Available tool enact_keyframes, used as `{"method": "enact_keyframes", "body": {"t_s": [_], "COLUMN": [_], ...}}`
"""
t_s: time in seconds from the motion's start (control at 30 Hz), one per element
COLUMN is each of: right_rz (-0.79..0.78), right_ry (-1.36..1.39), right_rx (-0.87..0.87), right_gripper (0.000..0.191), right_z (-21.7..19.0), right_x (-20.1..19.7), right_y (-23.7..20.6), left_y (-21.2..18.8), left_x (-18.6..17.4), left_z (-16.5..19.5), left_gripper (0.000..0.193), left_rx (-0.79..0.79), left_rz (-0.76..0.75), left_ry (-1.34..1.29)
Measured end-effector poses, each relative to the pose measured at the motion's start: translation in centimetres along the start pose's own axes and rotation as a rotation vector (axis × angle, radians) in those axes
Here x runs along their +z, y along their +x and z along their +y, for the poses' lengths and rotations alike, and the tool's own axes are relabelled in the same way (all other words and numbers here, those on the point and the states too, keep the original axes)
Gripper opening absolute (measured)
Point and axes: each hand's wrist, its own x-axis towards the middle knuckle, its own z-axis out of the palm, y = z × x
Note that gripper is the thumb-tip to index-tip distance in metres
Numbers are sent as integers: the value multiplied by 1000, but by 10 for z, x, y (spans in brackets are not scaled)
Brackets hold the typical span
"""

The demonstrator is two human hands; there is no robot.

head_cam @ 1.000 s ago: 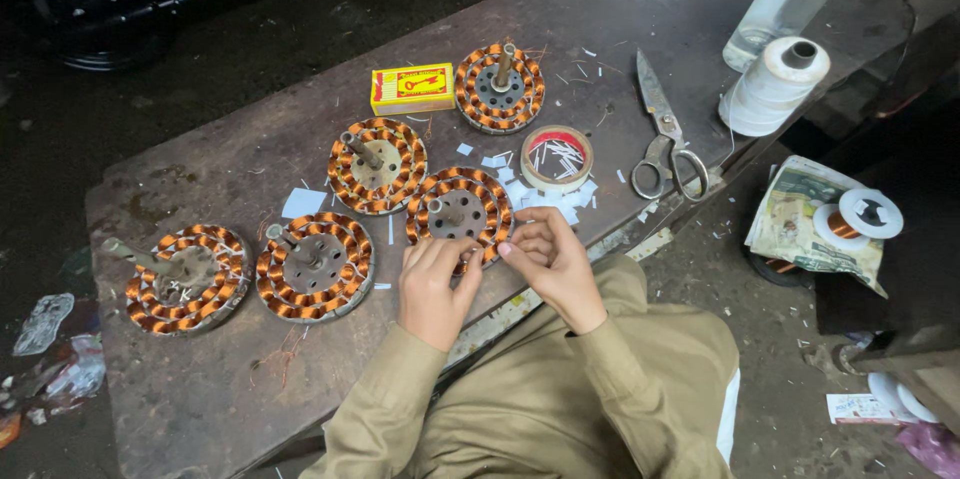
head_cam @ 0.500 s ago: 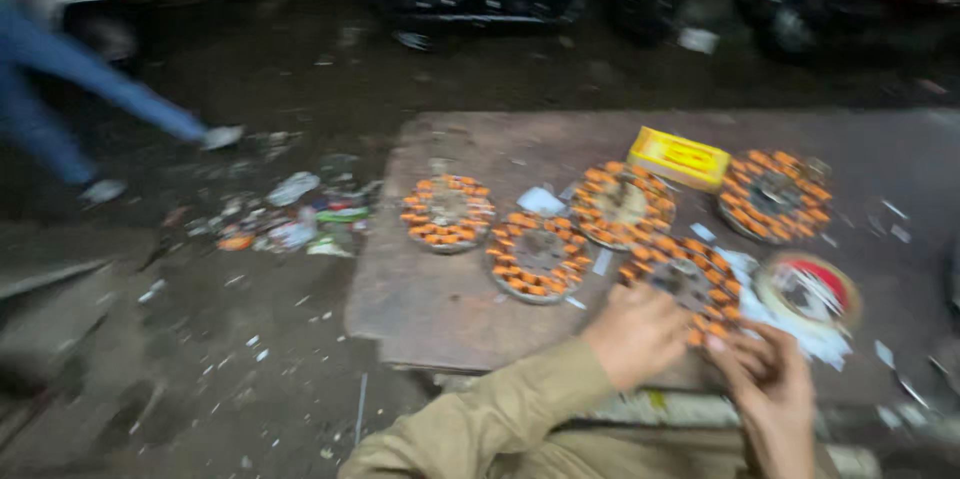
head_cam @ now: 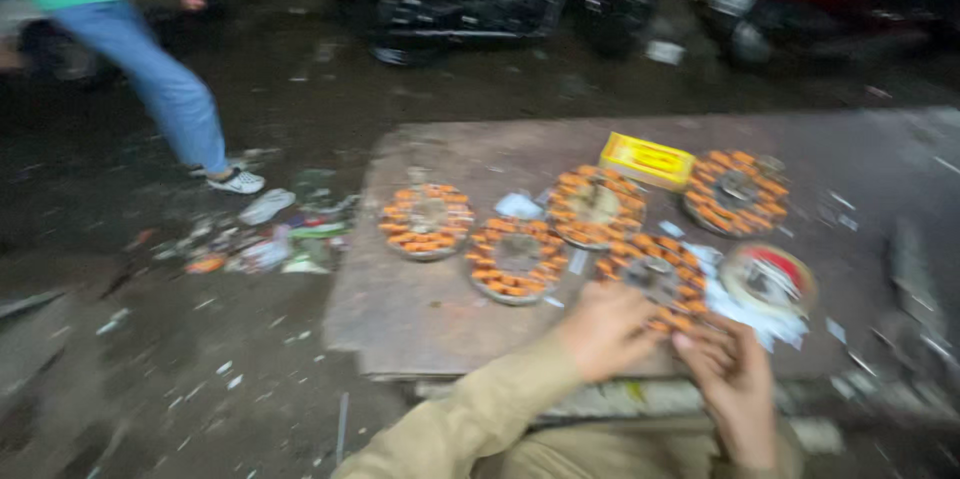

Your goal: The person picks up a copper-wound stator from a shelf and places it on a workbench. They then use scissors to cut a small piece of white tape and wrap it around the ends of the copper wires on the stator to secure them.

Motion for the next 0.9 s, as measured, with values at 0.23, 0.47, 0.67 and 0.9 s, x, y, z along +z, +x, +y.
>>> {"method": "enact_keyframes", "body": {"t_s": [0.23,0.47,0.67,0.9], "right_rz": [363,136,-9,-253], "right_ry": [-1000,-1134,-1144,-1240], "right_rx": [-300,-364,-394,-466], "right_gripper": [21,51,44,51], "right_z": [-52,-80,-85,-99], "right_x": [-52,-67,-74,-92], "right_y": [-31,-27,-32,-12], "left_y": [-20,-48,-52,-37], "left_x": [-16,-52,-56,-33], "left_z": [19,49,68,102], "left_gripper": [51,46,41,39], "left_rx": [-166,-394,-395,-211], "left_rz": [90,295,366,301], "left_ry": [-257,-144,-173,-330]}}
